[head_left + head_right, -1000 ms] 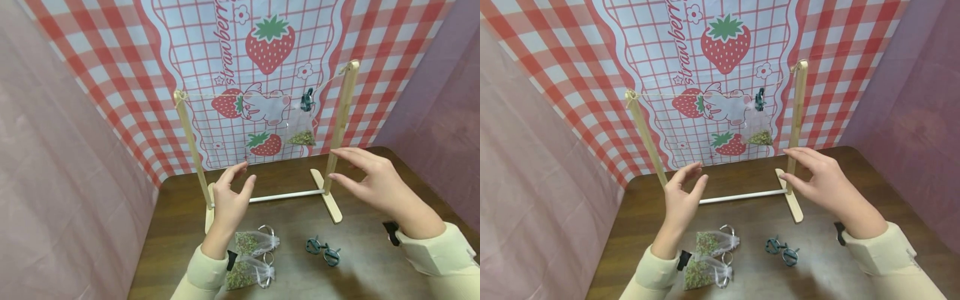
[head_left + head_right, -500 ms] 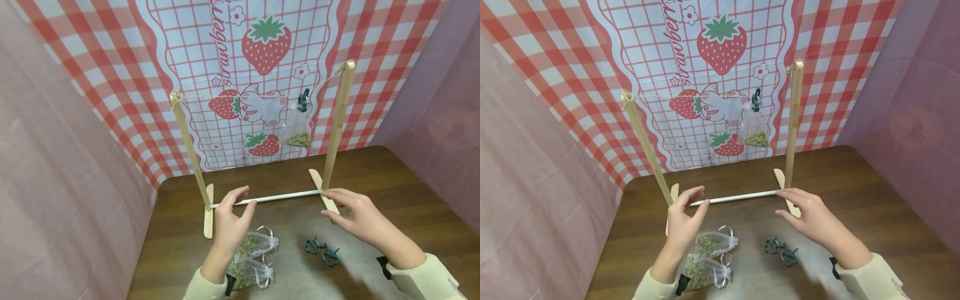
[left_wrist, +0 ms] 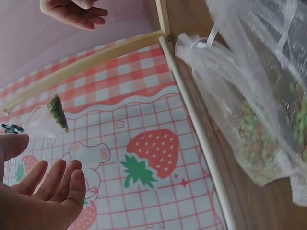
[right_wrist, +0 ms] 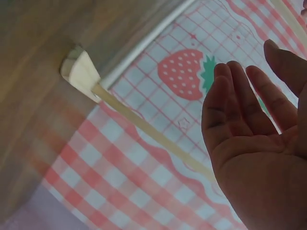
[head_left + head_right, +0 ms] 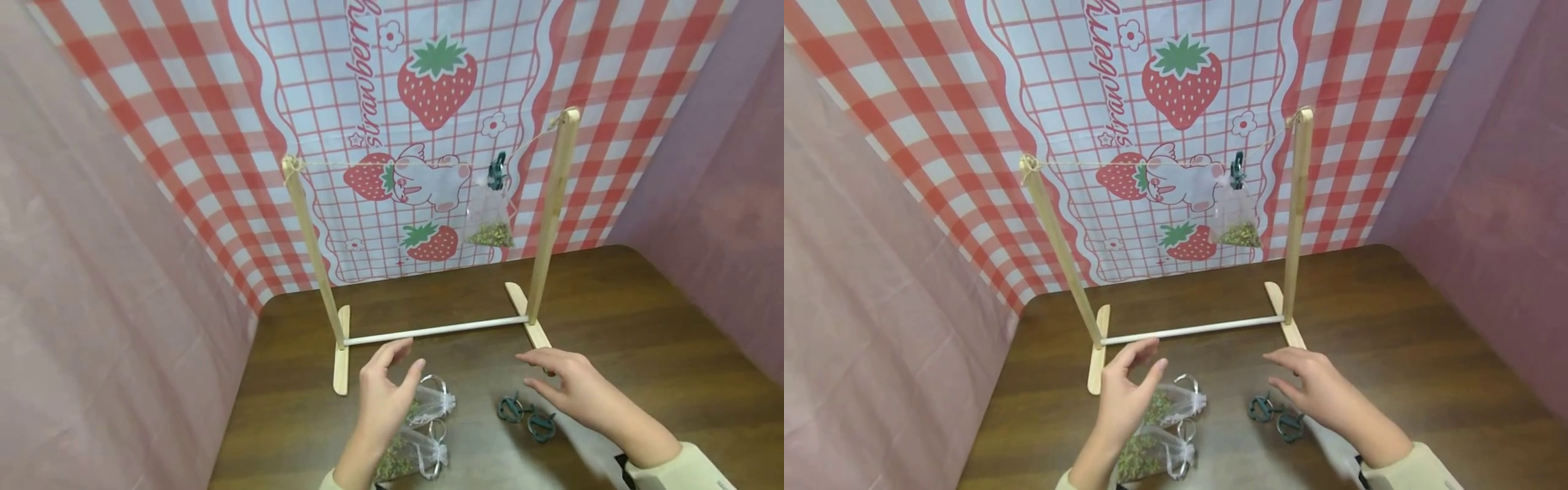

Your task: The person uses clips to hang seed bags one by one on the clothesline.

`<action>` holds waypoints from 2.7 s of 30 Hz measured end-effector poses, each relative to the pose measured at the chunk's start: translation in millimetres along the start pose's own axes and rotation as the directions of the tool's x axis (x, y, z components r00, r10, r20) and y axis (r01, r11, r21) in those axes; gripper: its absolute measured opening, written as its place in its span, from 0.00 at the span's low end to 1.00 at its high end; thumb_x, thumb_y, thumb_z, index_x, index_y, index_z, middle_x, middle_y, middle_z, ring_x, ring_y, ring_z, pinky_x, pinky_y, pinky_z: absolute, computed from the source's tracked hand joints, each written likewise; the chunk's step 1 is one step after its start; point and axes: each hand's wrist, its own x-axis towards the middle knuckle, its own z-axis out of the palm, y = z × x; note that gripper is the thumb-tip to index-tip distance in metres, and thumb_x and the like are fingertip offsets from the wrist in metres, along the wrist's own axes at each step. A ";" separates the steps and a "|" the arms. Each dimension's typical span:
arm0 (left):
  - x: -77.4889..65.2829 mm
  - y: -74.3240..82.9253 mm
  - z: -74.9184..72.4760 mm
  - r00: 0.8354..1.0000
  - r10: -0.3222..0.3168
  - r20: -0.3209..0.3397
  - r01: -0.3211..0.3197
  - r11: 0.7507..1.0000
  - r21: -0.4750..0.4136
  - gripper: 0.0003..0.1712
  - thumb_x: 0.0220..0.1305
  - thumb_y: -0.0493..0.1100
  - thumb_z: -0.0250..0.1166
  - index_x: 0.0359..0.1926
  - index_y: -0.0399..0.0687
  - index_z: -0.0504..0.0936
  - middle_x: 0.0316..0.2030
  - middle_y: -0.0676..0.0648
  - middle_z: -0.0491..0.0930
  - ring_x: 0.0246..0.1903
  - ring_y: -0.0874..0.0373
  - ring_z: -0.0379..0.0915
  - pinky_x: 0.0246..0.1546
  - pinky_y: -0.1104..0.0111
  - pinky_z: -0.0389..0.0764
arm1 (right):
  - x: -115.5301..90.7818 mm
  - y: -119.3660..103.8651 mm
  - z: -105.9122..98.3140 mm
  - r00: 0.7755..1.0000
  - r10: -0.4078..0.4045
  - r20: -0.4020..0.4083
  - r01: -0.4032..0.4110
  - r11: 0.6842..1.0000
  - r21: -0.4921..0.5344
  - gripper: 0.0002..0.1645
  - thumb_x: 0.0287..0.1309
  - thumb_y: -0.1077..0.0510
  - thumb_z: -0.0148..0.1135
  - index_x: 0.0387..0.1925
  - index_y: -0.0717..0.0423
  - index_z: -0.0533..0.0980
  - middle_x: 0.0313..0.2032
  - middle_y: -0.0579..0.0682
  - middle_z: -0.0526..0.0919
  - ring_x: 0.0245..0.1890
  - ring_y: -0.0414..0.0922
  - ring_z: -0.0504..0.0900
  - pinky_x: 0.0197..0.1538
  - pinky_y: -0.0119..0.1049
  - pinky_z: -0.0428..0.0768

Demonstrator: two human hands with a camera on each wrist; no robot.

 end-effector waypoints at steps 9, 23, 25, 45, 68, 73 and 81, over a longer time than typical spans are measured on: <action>-9.2 -2.5 6.6 0.992 -0.088 0.090 0.089 0.996 -0.010 0.18 0.57 0.31 0.74 0.50 0.42 0.86 0.45 0.51 0.85 0.43 0.54 0.81 0.47 0.58 0.82 | -17.4 13.2 24.8 0.986 0.026 0.164 -0.019 0.999 -0.043 0.24 0.43 0.70 0.79 0.46 0.61 0.84 0.44 0.53 0.86 0.43 0.50 0.85 0.41 0.47 0.85; -18.3 -4.4 11.9 0.985 -0.137 0.107 0.139 0.990 -0.017 0.18 0.57 0.32 0.74 0.50 0.41 0.86 0.42 0.50 0.85 0.41 0.49 0.82 0.45 0.57 0.83 | -27.5 10.6 51.2 0.910 0.205 0.360 -0.181 0.978 -0.099 0.19 0.47 0.64 0.79 0.44 0.61 0.84 0.46 0.55 0.81 0.47 0.57 0.80 0.49 0.55 0.80; -18.0 -3.8 12.1 0.985 -0.136 0.108 0.138 0.990 -0.012 0.18 0.57 0.32 0.74 0.50 0.42 0.86 0.42 0.50 0.85 0.41 0.52 0.81 0.45 0.57 0.83 | -26.5 11.3 53.5 0.913 0.216 0.346 -0.191 0.976 -0.105 0.18 0.48 0.64 0.79 0.42 0.62 0.84 0.45 0.54 0.81 0.46 0.56 0.80 0.48 0.54 0.81; -22.5 -0.9 16.0 0.959 -0.211 0.191 0.215 0.977 -0.003 0.19 0.57 0.32 0.74 0.51 0.40 0.85 0.41 0.51 0.85 0.41 0.53 0.81 0.45 0.58 0.82 | -21.9 17.1 50.8 0.907 0.232 0.353 -0.167 0.965 -0.204 0.20 0.46 0.65 0.80 0.43 0.61 0.83 0.38 0.46 0.76 0.38 0.47 0.80 0.40 0.46 0.82; -23.3 -5.4 20.6 0.950 -0.234 0.208 0.248 0.968 -0.044 0.20 0.57 0.33 0.75 0.51 0.40 0.86 0.41 0.50 0.87 0.37 0.59 0.82 0.41 0.60 0.83 | -10.0 24.7 52.6 0.976 0.080 0.201 -0.068 0.995 -0.069 0.15 0.39 0.65 0.76 0.32 0.58 0.80 0.30 0.42 0.76 0.28 0.38 0.75 0.29 0.36 0.78; -22.7 -5.5 21.1 0.933 -0.255 0.254 0.271 0.962 -0.027 0.22 0.57 0.33 0.75 0.54 0.39 0.84 0.43 0.50 0.86 0.39 0.60 0.81 0.44 0.60 0.83 | 3.7 9.9 47.8 0.992 0.004 0.124 -0.001 1.000 -0.027 0.15 0.42 0.64 0.77 0.35 0.56 0.81 0.32 0.40 0.77 0.29 0.37 0.75 0.30 0.33 0.77; -22.7 -5.3 24.3 0.897 -0.276 0.346 0.291 0.957 0.009 0.26 0.57 0.36 0.77 0.57 0.39 0.83 0.48 0.52 0.85 0.41 0.62 0.80 0.47 0.61 0.82 | 25.8 -21.3 36.3 0.993 -0.037 0.110 0.035 0.999 0.017 0.17 0.45 0.62 0.76 0.40 0.55 0.82 0.36 0.36 0.77 0.33 0.33 0.75 0.34 0.34 0.80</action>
